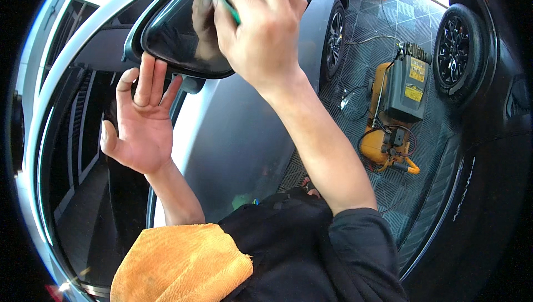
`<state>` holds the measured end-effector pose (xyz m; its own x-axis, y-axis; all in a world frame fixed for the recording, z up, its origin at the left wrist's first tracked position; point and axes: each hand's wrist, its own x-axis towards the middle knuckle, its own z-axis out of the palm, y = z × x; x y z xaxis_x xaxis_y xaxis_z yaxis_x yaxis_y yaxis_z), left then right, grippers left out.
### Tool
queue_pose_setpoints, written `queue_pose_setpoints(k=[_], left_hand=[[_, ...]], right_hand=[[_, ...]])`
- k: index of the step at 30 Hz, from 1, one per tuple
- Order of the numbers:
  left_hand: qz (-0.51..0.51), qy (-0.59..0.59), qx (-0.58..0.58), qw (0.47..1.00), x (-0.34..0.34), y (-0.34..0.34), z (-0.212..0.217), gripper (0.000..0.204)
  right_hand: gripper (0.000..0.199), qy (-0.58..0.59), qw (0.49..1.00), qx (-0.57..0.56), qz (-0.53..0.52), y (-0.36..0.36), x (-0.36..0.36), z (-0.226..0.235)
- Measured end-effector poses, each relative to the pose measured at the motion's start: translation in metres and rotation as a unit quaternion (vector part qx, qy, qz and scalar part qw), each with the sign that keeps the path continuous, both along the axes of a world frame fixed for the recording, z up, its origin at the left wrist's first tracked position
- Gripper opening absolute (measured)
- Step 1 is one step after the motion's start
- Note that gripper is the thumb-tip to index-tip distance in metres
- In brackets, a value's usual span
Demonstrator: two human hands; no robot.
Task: The person uses a green sponge to wipe the surface of a car's side mirror. They hold the mirror with one hand and scrub the glass with the other, moving the sponge in circular and back-and-forth motions across the mirror surface.
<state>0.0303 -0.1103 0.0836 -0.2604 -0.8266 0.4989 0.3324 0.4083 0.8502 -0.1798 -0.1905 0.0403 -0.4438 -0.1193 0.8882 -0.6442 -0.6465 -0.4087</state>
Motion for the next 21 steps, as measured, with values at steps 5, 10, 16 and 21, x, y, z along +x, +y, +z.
queue_pose_setpoints(k=[5, 10, 16, 21], left_hand=[[-0.031, 0.03, 0.012, 0.999, -0.002, 0.001, 0.004, 0.085], [0.019, 0.005, 0.001, 1.0, -0.003, 0.0, 0.002, 0.083], [-0.044, 0.063, 0.036, 0.996, 0.001, 0.001, 0.001, 0.088], [-0.058, 0.04, 0.005, 0.998, 0.008, 0.002, 0.009, 0.092]], right_hand=[[0.027, 0.027, 0.996, -0.027, 0.083, 0.028, 0.037, 0.013], [0.021, 0.018, 0.999, 0.0, -0.031, 0.001, 0.002, 0.009], [0.013, 0.016, 0.996, -0.074, 0.051, 0.02, 0.045, 0.007], [0.013, -0.022, 0.988, -0.15, -0.022, -0.002, 0.03, 0.017]])
